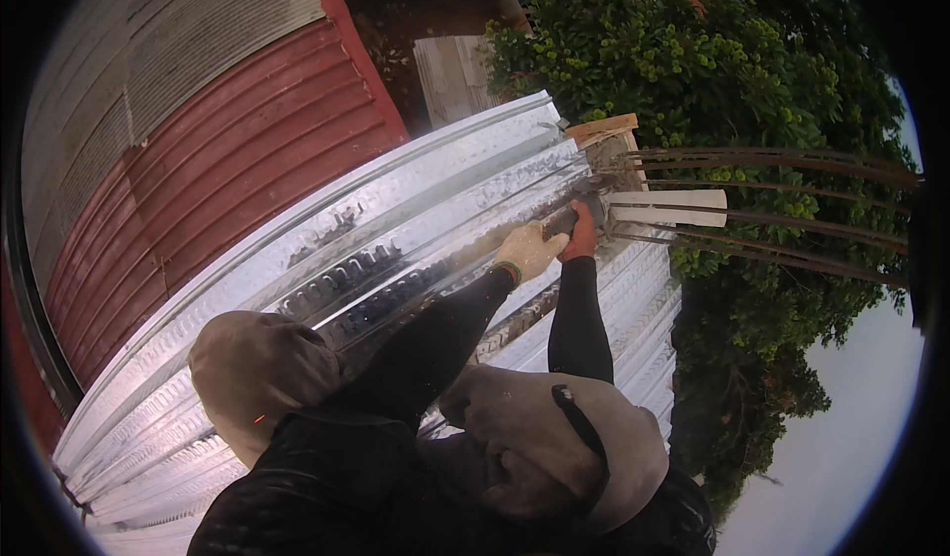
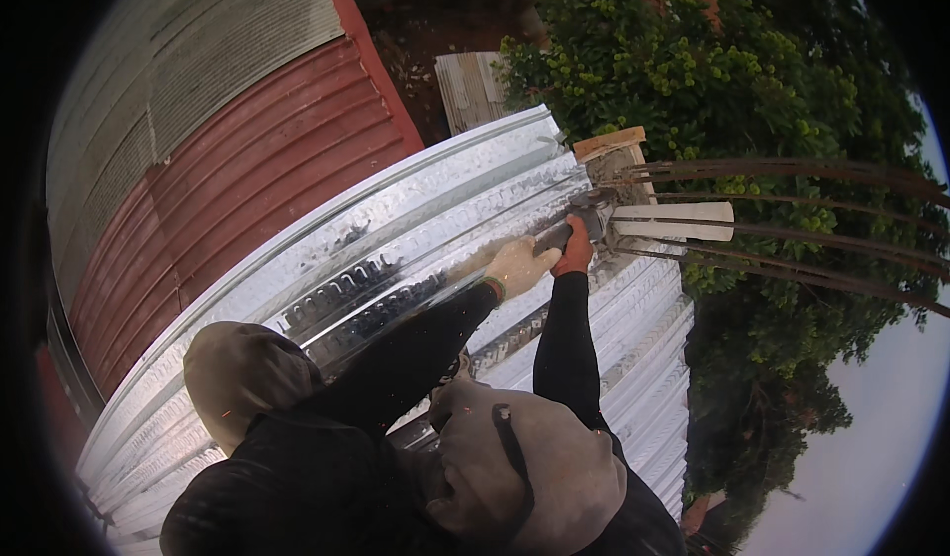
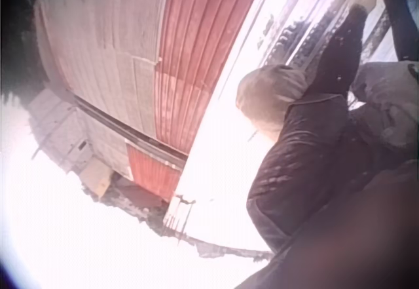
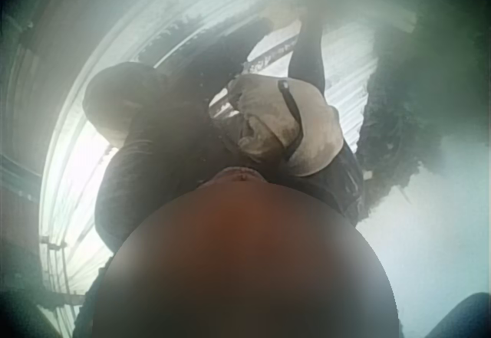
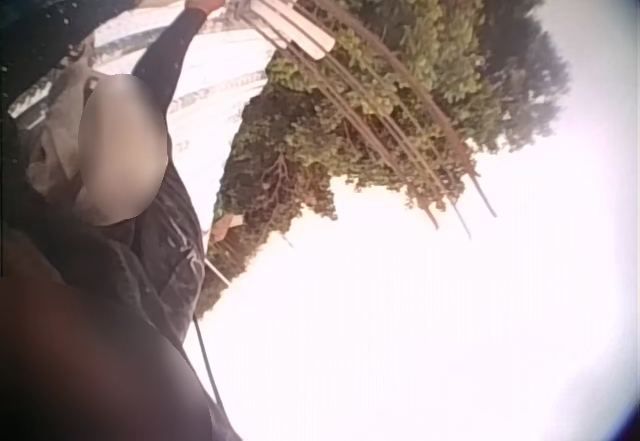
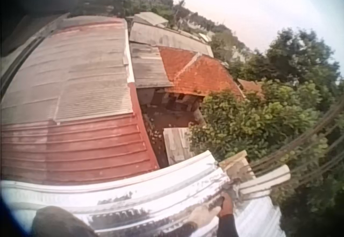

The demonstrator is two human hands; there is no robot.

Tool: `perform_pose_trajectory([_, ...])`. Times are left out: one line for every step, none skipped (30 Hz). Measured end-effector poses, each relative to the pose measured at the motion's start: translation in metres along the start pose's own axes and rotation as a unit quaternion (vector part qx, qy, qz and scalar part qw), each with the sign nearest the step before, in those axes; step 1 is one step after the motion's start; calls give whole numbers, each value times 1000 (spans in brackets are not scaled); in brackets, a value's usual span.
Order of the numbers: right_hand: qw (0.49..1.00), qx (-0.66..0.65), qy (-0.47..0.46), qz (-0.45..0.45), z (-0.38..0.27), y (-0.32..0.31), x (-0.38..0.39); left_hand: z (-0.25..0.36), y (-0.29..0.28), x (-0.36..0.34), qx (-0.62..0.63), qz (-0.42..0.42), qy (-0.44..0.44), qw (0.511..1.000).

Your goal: The person walks on a corrugated metal roof and uses an angle grinder to grind the surface of the sheets. The person moves along the roof, grinding different sections and creating sparks.

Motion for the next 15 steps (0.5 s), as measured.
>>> perform_pose_trajectory([1000, -6, 3, 1, 1, 0, 0, 0, -1, 0, -2, 0, 5, 1000])
perform_pose_trajectory([1000, -16, -3, -4, 2, 1, -1, 0, -1, 0, -5, 0, 10, 1000])
perform_pose_trajectory([1000, -27, -12, -6, 0, -5, -3, 2, 1, 0, 4, -9, 11, 1000])
perform_pose_trajectory([999, -38, -21, -7, -1, -12, -5, 5, 4, 1, 13, -18, 11, 1000])
perform_pose_trajectory([999, -39, -15, 0, -2, -20, -7, 8, 7, 2, 23, -28, 12, 999])
perform_pose_trajectory([999, -37, -6, -5, -1, -10, -8, -3, 11, -5, -4, -23, 38, 999])
perform_pose_trajectory([999, -30, -3, -25, -7, 21, -10, -21, 9, -24, -36, -4, 74, 997])
perform_pose_trajectory([999, -32, -10, -34, -7, 23, -10, -26, 12, -26, -39, -2, 70, 997])
perform_pose_trajectory([998, -34, -15, -42, -6, 24, -10, -29, 13, -27, -43, -1, 64, 997])
perform_pose_trajectory([998, -41, -21, -40, -5, 13, -9, -20, 13, -21, -23, -7, 28, 999])
perform_pose_trajectory([999, -31, -13, -20, -3, 1, -9, -11, 11, -15, -3, -13, -9, 1000])
perform_pose_trajectory([1000, -17, -5, -14, -2, 5, -8, -10, 7, -14, -5, -13, -9, 1000])
perform_pose_trajectory([1000, -3, 4, -7, -1, 9, -6, -10, 3, -14, -6, -13, -9, 1000])
perform_pose_trajectory([1000, -9, 1, -12, 0, 14, -4, -10, -1, -13, -8, -14, -9, 1000])
perform_pose_trajectory([1000, -15, -5, -14, -3, 12, -4, -6, -2, -12, -4, -15, -8, 1000])
Point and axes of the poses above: each hand's wrist, its own x-axis away from the middle knuckle, its own y-axis out of the palm, z = x × y, the point moved 6 cm from there along -x, towards the middle knuckle, and after that the axes turned 11 degrees about y, right-handed, at the moved point
